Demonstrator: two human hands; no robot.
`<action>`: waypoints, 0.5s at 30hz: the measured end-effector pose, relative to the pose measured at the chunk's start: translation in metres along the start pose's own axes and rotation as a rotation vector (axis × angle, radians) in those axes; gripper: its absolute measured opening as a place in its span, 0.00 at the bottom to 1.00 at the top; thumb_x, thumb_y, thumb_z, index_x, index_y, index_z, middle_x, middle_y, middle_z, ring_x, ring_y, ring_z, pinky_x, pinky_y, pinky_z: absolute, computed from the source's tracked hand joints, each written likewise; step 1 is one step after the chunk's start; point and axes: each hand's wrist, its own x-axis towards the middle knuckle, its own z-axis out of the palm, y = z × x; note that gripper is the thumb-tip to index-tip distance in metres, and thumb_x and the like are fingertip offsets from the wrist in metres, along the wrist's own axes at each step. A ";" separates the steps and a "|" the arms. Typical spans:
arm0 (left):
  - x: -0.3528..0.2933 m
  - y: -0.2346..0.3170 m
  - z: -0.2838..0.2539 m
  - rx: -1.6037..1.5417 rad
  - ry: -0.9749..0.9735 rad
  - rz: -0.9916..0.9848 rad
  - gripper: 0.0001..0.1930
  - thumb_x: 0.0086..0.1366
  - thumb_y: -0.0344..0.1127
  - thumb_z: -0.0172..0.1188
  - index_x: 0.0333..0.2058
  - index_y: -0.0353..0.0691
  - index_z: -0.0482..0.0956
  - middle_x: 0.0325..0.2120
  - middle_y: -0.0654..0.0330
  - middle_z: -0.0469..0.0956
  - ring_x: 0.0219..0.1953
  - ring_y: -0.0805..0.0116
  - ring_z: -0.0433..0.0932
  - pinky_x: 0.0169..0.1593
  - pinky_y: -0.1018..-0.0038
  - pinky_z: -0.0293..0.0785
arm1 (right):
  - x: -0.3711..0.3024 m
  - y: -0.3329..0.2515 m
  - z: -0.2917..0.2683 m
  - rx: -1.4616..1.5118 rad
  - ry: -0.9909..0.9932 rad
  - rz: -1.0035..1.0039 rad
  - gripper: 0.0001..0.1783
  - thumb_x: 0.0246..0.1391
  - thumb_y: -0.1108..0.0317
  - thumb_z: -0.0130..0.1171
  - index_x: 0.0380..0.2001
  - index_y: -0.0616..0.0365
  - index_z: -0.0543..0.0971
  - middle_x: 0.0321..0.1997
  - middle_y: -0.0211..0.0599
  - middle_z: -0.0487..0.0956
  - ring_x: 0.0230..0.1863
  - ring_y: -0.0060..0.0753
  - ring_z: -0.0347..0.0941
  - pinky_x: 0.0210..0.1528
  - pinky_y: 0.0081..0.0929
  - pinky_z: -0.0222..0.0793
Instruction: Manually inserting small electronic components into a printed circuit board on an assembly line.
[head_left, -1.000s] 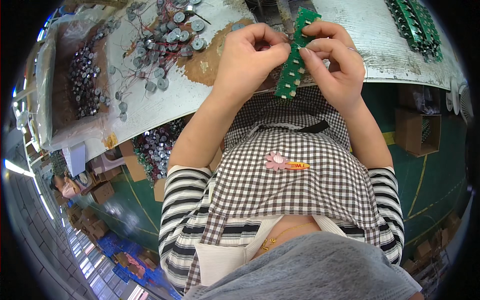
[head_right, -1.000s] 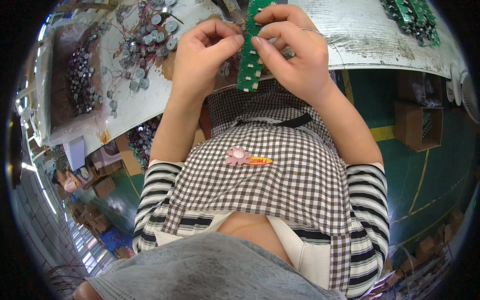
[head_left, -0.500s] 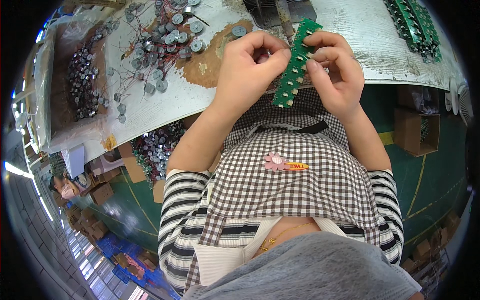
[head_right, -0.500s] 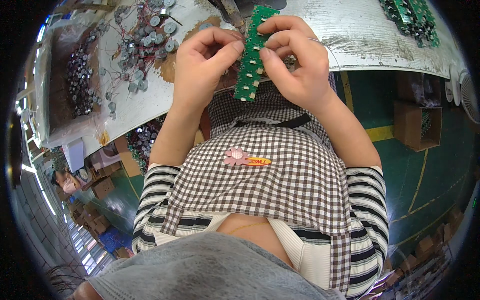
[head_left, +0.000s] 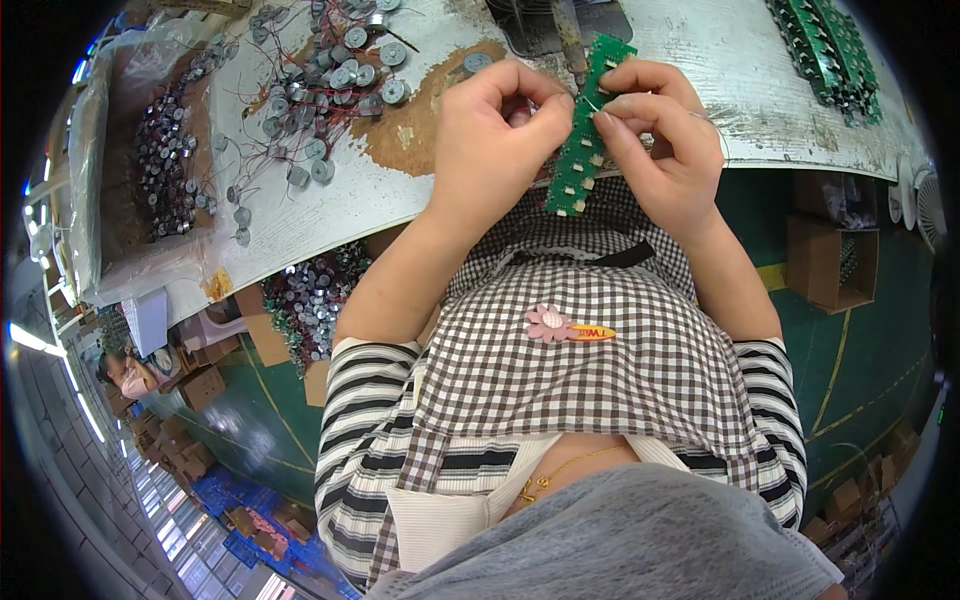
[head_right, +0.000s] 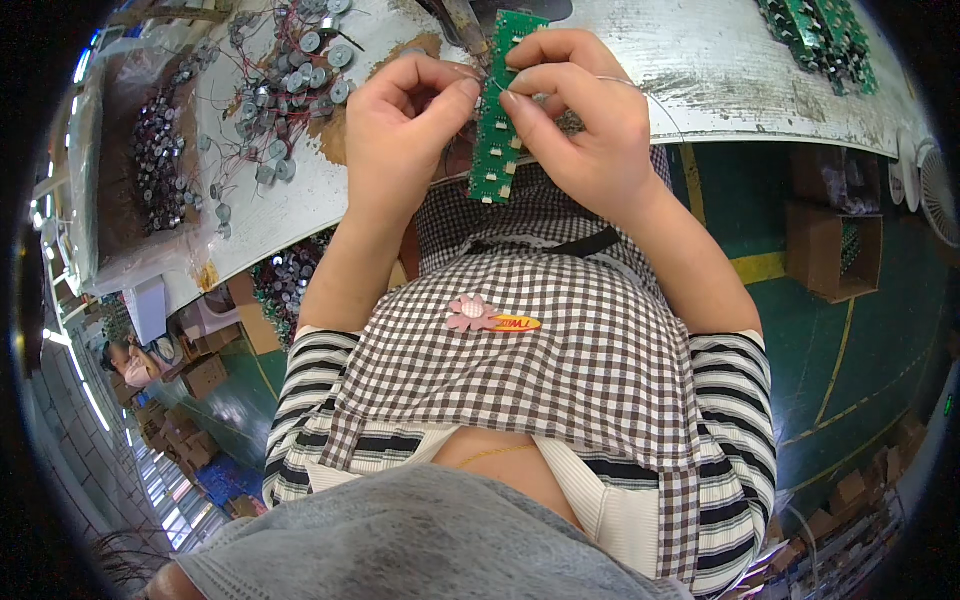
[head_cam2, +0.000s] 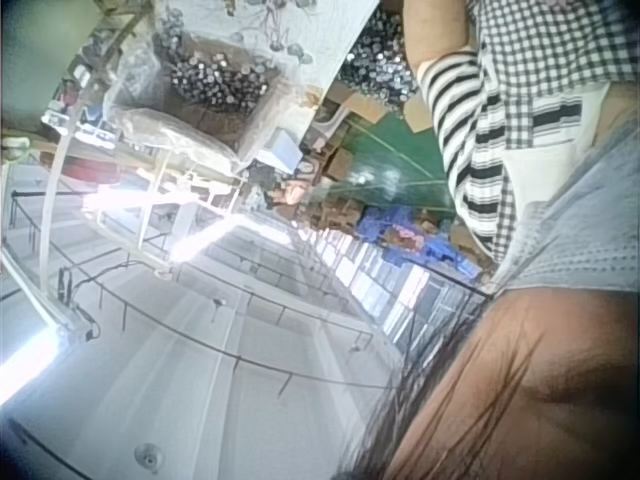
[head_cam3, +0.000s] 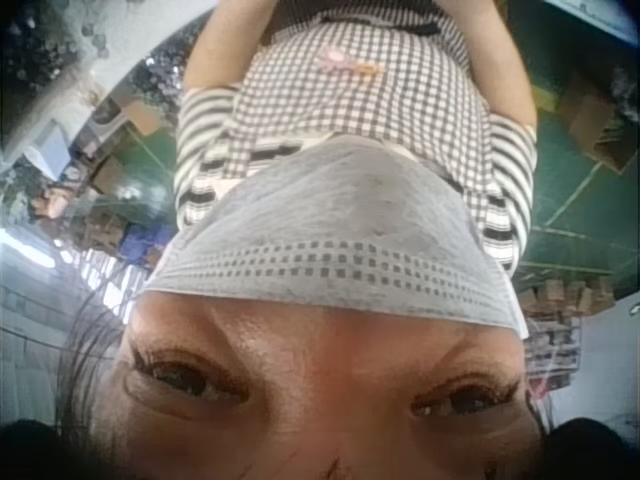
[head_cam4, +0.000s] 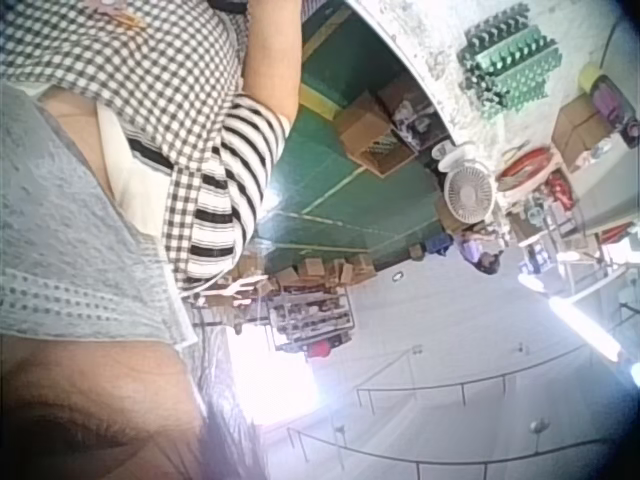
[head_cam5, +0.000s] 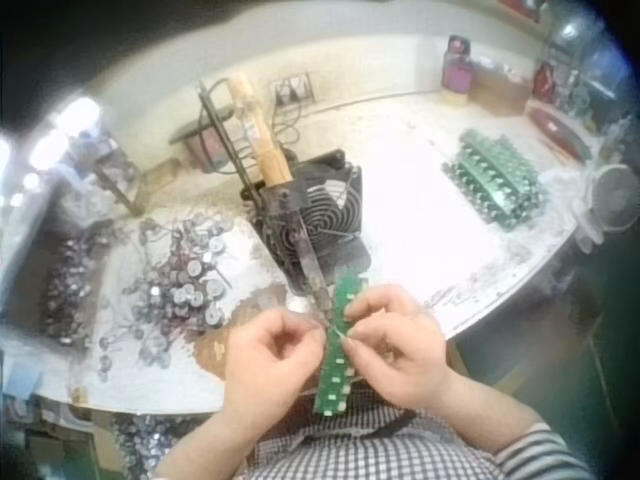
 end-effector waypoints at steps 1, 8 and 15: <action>0.001 0.000 0.000 -0.001 0.001 0.001 0.05 0.51 0.29 0.62 0.24 0.34 0.78 0.17 0.70 0.74 0.19 0.86 0.64 0.23 0.85 0.60 | -0.003 0.000 0.001 0.032 0.008 0.055 0.05 0.44 0.82 0.61 0.27 0.66 0.76 0.41 0.44 0.76 0.23 0.21 0.74 0.25 0.15 0.70; -0.001 0.003 -0.003 0.054 -0.047 -0.046 0.06 0.47 0.29 0.61 0.22 0.32 0.77 0.17 0.61 0.76 0.21 0.78 0.71 0.26 0.79 0.69 | -0.006 -0.002 0.003 -0.154 0.031 -0.111 0.09 0.44 0.82 0.61 0.31 0.65 0.75 0.43 0.45 0.73 0.31 0.28 0.71 0.27 0.18 0.69; 0.007 0.000 -0.019 0.180 -0.128 0.062 0.10 0.50 0.32 0.66 0.31 0.35 0.78 0.22 0.67 0.74 0.25 0.82 0.70 0.28 0.83 0.67 | -0.006 0.007 -0.001 0.016 0.056 0.035 0.04 0.50 0.83 0.57 0.30 0.68 0.73 0.37 0.45 0.76 0.32 0.25 0.71 0.30 0.17 0.68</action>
